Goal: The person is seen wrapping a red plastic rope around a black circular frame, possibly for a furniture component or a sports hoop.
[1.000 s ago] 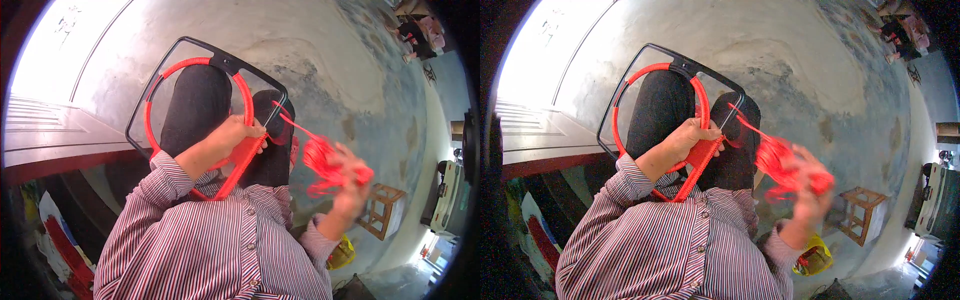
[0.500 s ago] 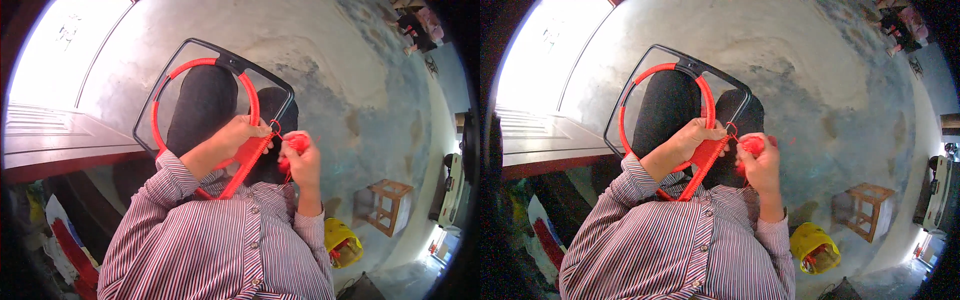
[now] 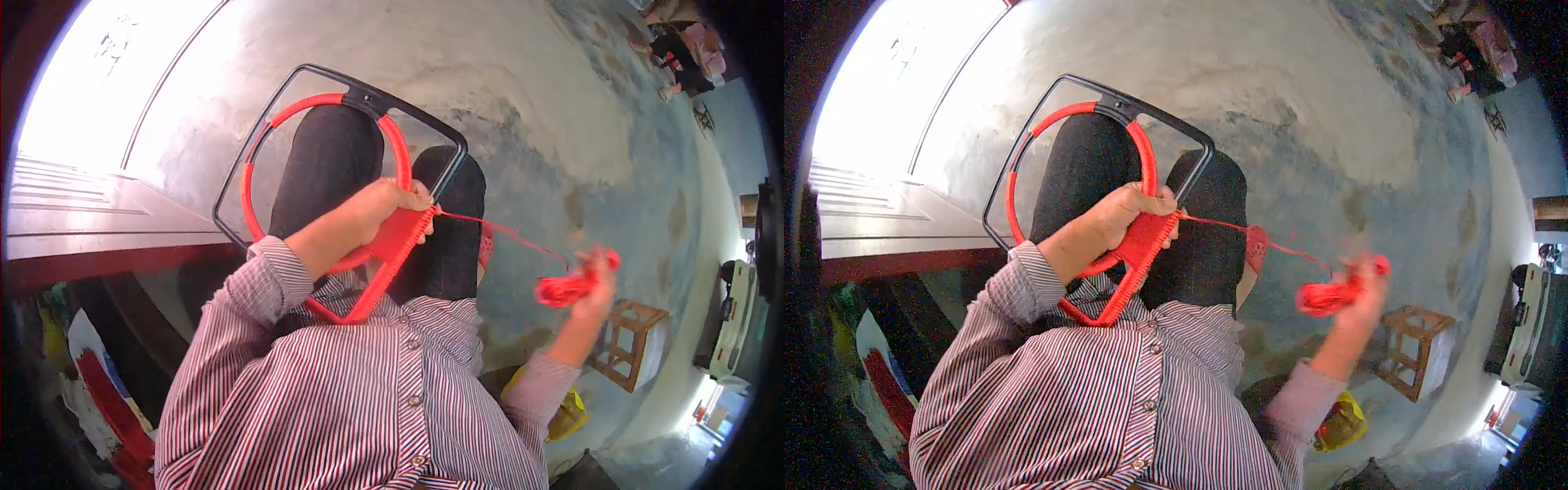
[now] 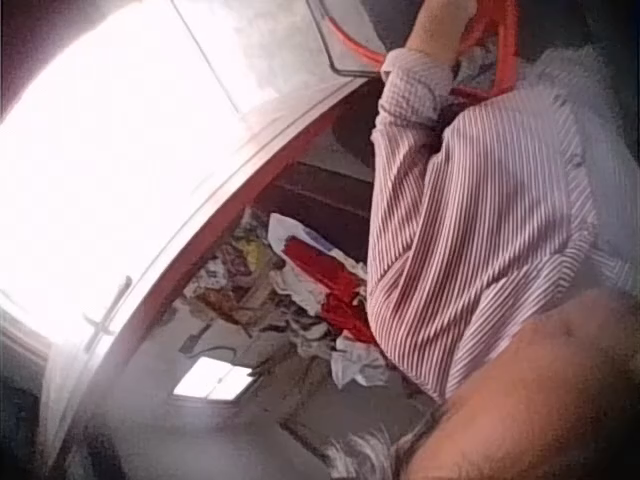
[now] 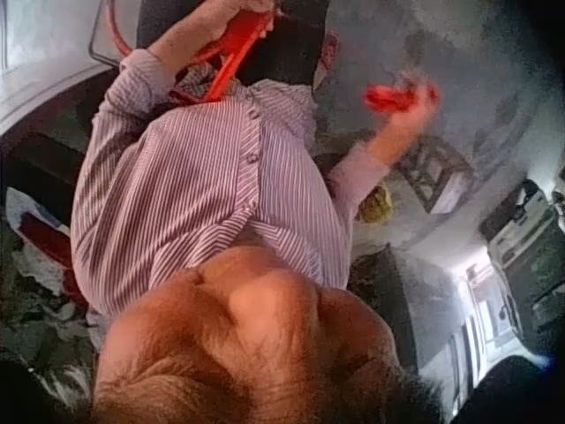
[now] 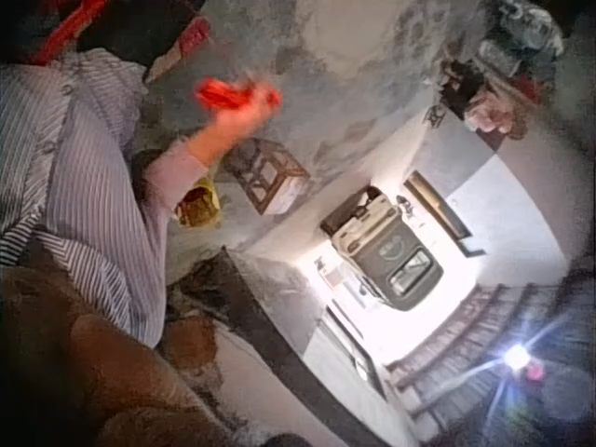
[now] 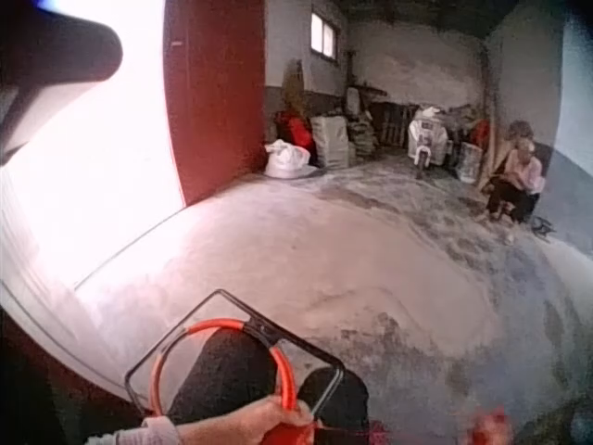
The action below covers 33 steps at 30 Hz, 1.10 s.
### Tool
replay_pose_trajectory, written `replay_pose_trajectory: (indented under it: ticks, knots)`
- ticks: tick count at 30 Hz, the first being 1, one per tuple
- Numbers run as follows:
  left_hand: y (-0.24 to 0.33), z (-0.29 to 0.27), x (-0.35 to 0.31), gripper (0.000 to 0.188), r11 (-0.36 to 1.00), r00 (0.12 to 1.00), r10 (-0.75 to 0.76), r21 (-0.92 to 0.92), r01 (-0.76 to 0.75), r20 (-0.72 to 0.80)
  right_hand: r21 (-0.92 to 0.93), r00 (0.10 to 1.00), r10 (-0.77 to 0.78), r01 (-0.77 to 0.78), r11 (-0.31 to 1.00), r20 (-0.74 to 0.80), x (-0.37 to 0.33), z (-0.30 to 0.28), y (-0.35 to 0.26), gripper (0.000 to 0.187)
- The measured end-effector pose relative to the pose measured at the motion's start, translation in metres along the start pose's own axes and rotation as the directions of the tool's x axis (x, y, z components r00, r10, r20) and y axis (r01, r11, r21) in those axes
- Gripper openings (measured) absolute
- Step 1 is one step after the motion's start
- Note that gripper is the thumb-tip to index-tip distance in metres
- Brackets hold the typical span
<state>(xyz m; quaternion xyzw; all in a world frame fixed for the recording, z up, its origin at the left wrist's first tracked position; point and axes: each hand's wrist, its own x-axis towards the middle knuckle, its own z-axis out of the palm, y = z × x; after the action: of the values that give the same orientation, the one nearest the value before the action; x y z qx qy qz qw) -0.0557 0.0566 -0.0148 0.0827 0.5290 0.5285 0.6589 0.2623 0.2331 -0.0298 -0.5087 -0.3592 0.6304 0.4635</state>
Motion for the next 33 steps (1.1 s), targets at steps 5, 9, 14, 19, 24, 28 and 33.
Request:
replay_pose_trajectory:
  ticks: [5, 9, 14, 19, 24, 28, 33]
  knots:
    - [0.001, 0.002, -0.001, 0.014, 0.996, 1.0, -0.028, 0.09, 0.027, 0.01, 0.512, 0.982, -0.127, 0.04, 0.858, 0.137, 0.063, -0.183, 0.0, 0.014]
    - [0.005, 0.003, -0.009, 0.016, 0.994, 1.0, -0.027, 0.106, 0.025, 0.014, 0.37, 0.989, 0.055, -0.103, 0.923, 0.138, -0.017, -0.035, 0.008, 0.029]
    - [0.0, -0.002, -0.027, 0.015, 0.996, 0.996, 0.005, 0.087, -0.013, 0.089, -0.363, 0.317, 0.192, 0.679, 0.638, 0.929, -0.075, 0.103, 0.036, 0.044]
    - [-0.001, -0.003, -0.034, 0.014, 0.999, 0.989, -0.026, 0.037, 0.021, 0.146, -0.443, 0.696, 0.047, 0.403, 0.801, 0.717, -0.079, 0.161, 0.041, 0.066]
    - [-0.002, -0.005, -0.028, 0.012, 0.997, 0.992, -0.031, 0.077, 0.022, 0.124, 0.026, 0.66, -0.166, 0.217, 0.976, 0.733, -0.07, 0.18, 0.048, 0.081]
    - [-0.005, -0.007, -0.029, 0.011, 0.999, 0.991, -0.025, 0.025, 0.022, 0.129, 0.183, 0.625, -0.103, -0.065, 0.981, 0.774, -0.074, 0.185, 0.052, 0.072]
    - [-0.004, -0.009, -0.029, 0.011, 0.996, 0.988, -0.032, 0.084, 0.02, 0.148, -0.02, 0.645, -0.013, 0.044, 0.999, 0.764, -0.07, 0.188, 0.053, 0.043]
